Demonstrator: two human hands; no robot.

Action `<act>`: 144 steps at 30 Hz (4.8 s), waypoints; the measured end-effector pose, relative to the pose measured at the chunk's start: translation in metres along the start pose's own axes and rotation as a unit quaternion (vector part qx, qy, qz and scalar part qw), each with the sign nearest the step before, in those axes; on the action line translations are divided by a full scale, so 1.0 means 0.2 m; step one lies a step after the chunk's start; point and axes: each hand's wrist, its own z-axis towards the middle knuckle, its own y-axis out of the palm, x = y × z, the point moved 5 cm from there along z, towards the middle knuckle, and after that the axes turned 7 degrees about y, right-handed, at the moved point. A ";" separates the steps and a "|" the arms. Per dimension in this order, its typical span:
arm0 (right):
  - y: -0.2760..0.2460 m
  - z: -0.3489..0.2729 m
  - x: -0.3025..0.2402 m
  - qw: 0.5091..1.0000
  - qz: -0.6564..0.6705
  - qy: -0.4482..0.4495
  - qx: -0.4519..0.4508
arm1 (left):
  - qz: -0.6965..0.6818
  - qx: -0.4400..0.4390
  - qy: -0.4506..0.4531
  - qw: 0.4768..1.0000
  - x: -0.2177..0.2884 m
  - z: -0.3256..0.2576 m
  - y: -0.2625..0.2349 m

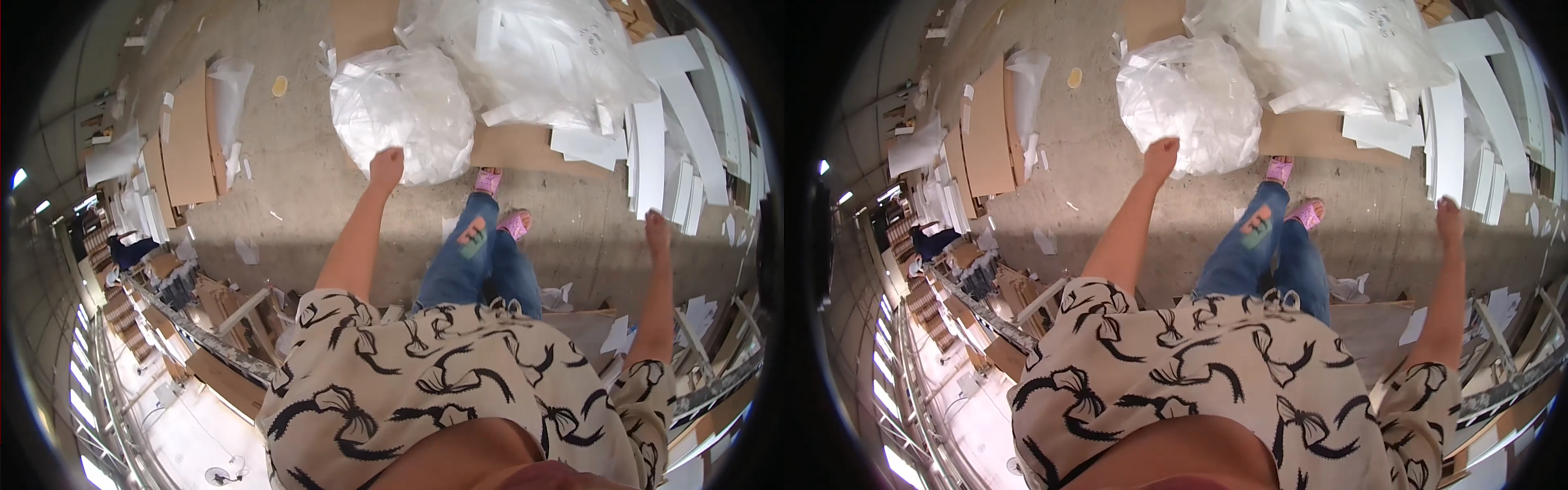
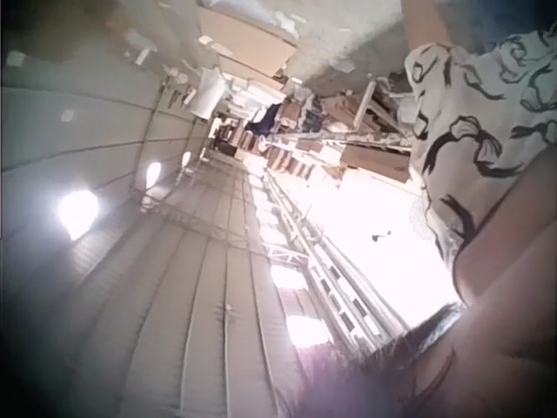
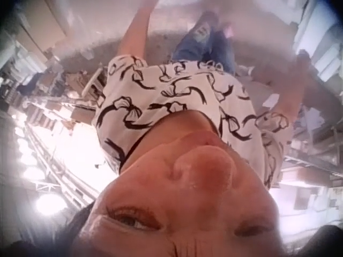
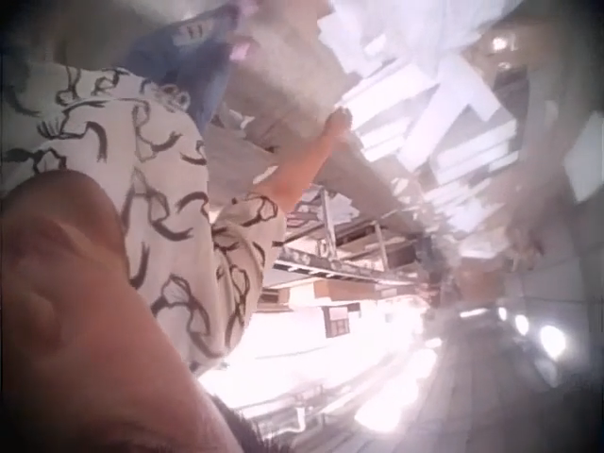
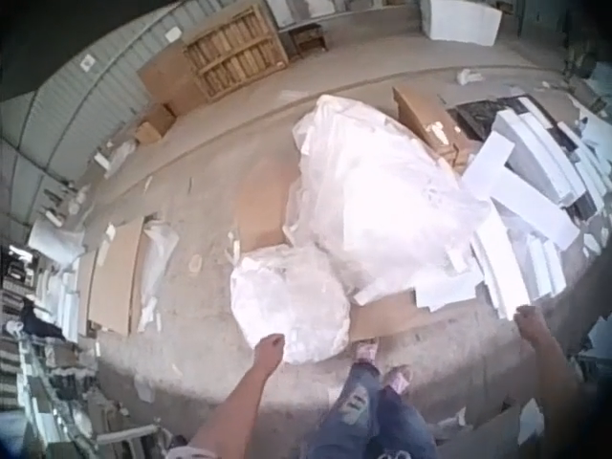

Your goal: The person picks up white furniture panels, foam inserts, and cardboard spacers from the floor and places them into cardboard boxes on a conveyor belt.

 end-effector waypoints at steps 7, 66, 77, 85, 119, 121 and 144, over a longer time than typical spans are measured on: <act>0.11 0.64 -1.04 0.988 0.015 -0.144 0.052 | 0.129 0.062 0.017 0.990 -0.18 1.03 0.30; -0.75 1.33 1.39 0.969 0.227 0.061 0.072 | -0.442 -0.259 -0.293 0.807 2.70 -0.49 2.77; -1.43 3.05 2.14 0.951 -0.121 -0.024 0.285 | -0.341 -0.137 -0.375 0.851 2.58 -0.72 2.97; -1.25 3.10 2.09 0.959 -0.127 -0.004 0.254 | -0.347 -0.126 -0.424 0.827 2.85 -1.01 3.23; -1.31 -1.22 1.81 0.643 0.699 0.243 0.196 | -0.311 -0.723 -0.287 0.546 3.86 -1.21 2.88; -1.31 -1.53 1.69 0.619 0.704 0.260 0.233 | -0.297 -0.731 -0.233 0.569 3.94 -1.34 2.86; -0.86 -3.95 1.02 0.611 0.113 0.432 0.654 | -0.132 -0.953 0.087 0.258 3.00 -4.12 1.03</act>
